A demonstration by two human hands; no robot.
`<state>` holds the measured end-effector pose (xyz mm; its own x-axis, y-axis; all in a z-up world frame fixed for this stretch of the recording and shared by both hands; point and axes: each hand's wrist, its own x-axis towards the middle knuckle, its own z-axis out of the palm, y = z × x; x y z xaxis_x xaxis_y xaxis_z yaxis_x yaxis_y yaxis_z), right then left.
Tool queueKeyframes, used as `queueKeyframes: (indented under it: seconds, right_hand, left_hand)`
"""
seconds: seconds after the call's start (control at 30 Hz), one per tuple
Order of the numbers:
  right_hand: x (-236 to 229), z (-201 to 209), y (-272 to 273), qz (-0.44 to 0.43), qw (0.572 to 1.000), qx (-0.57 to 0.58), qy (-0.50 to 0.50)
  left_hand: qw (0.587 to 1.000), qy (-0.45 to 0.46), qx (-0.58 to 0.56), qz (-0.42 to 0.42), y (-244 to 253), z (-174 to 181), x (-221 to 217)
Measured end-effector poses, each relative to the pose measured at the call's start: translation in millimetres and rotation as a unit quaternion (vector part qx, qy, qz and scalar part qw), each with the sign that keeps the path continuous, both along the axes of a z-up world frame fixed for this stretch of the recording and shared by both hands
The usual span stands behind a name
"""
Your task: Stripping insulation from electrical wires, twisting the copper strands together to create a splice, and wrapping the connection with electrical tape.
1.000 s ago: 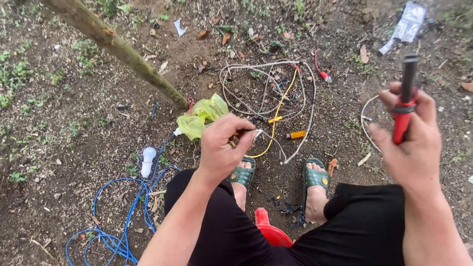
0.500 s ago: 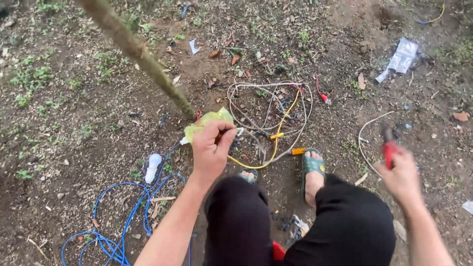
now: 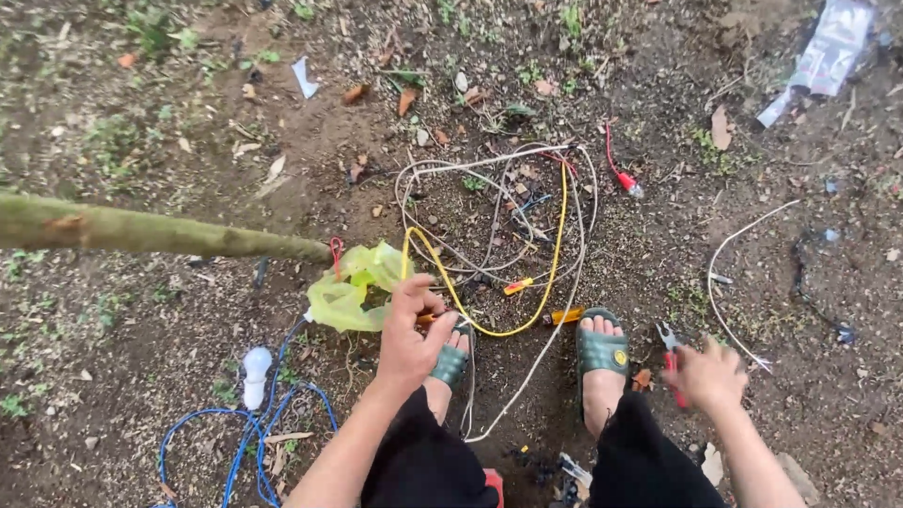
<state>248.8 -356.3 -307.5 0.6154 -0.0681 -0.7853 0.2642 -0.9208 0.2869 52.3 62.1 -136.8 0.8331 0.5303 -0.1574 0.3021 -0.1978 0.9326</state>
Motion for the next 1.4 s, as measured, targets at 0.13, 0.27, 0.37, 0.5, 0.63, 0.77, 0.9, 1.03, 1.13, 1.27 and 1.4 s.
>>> queueKeyframes:
  seconds: [0.13,0.27,0.37,0.5,0.63,0.77,0.9,1.03,1.13,1.27,1.4]
  right_hand:
    - [20,30,73,0.206,0.891,0.369,-0.167]
    - [-18,130,195,0.008,0.756,0.620,0.209]
    - [-36,148,239,-0.036,0.721,0.596,0.352]
    - [-45,143,252,-0.026,0.738,0.567,0.365]
    - [-39,119,229,-0.037,0.756,0.568,0.322]
    - [-36,119,224,-0.122,0.796,0.520,0.287]
    - [-34,121,233,-0.224,0.826,0.427,0.293]
    - [-28,112,239,-0.199,0.846,0.401,0.290]
    - [-27,106,240,-0.203,0.843,0.413,0.279]
    - [-27,115,251,-0.225,0.852,0.380,0.282]
    - [-29,121,253,-0.170,0.868,0.367,0.287]
  left_hand:
    - [0.997,-0.069,-0.029,-0.016,-13,-11,21]
    - [0.994,-0.083,0.017,-0.064,-20,-22,21]
    - [0.985,-0.105,0.109,-0.088,-17,-26,8]
    - [0.973,-0.107,0.205,-0.020,-6,-47,-26]
    - [0.980,-0.009,0.199,0.001,54,-117,-76]
    - [0.905,0.357,0.214,-0.085,86,-135,-106]
    - [0.832,0.453,0.281,-0.153,72,-190,-148]
    - [0.823,0.499,0.203,-0.178,48,-190,-159]
    - [0.870,0.450,0.153,-0.133,41,-194,-162]
    - [0.924,0.300,0.235,-0.027,50,-209,-152]
    - [0.941,0.278,0.193,-0.019,72,-222,-119]
